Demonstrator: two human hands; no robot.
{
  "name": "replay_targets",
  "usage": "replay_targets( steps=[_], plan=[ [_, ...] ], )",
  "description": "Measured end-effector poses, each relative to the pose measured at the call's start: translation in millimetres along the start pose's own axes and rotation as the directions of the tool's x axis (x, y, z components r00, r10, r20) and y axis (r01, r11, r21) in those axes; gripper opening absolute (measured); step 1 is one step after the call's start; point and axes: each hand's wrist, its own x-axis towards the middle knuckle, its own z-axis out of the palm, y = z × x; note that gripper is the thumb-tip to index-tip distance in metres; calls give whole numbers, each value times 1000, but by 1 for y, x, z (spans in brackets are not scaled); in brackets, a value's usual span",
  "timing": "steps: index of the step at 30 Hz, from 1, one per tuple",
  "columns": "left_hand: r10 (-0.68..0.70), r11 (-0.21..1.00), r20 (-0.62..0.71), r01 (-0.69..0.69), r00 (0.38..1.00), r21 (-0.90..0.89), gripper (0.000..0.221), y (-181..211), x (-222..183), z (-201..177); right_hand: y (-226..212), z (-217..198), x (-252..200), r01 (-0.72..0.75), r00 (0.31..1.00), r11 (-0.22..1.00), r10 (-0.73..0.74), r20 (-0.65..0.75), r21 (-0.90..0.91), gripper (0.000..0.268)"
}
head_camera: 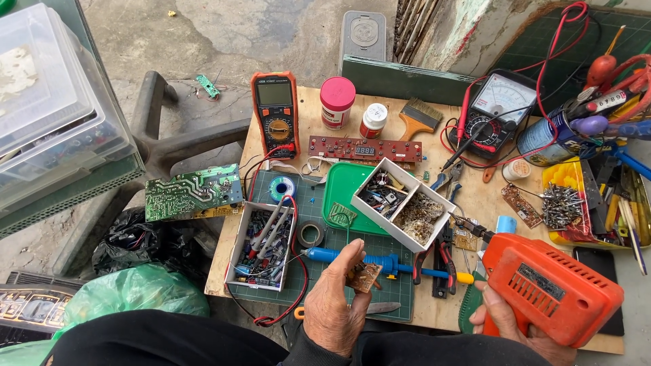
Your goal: Inspecting and soldering components on a small circuit board at a repair bench.
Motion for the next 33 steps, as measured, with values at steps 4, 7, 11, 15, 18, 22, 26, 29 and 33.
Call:
replay_targets(
  steps=[4,7,11,15,18,22,26,29,33],
  plan=[
    [42,998,-41,-43,998,-41,75,4,1,0,-1,-1,0,19,1000,1000,-19,11,1,19],
    [-24,999,1,24,1000,-34,65,2,1,0,8,-4,5,-36,999,999,36,41,-6,24],
    [-240,938,-5,230,971,-260,33,18,11,4,-2,-4,3,-77,996,997,76,38,30,20],
    [-656,316,315,629,686,-710,42,9,23,20,18,-18,19,-156,973,987,146,177,40,28],
    [-683,175,411,681,604,-711,39,9,34,23,116,-26,88,-322,840,942,241,487,89,39],
    [-671,82,500,725,547,-683,19,7,41,36,74,-26,31,-237,932,961,184,313,141,19],
    [-613,26,581,748,536,-663,10,15,49,39,41,-24,31,-301,917,939,237,321,166,21],
    [-600,-88,621,730,504,-678,10,20,54,38,47,-26,39,-364,887,914,281,367,179,28],
    [-589,-61,626,744,511,-665,18,15,54,46,53,-28,38,-309,872,937,211,441,164,36]
  ],
)
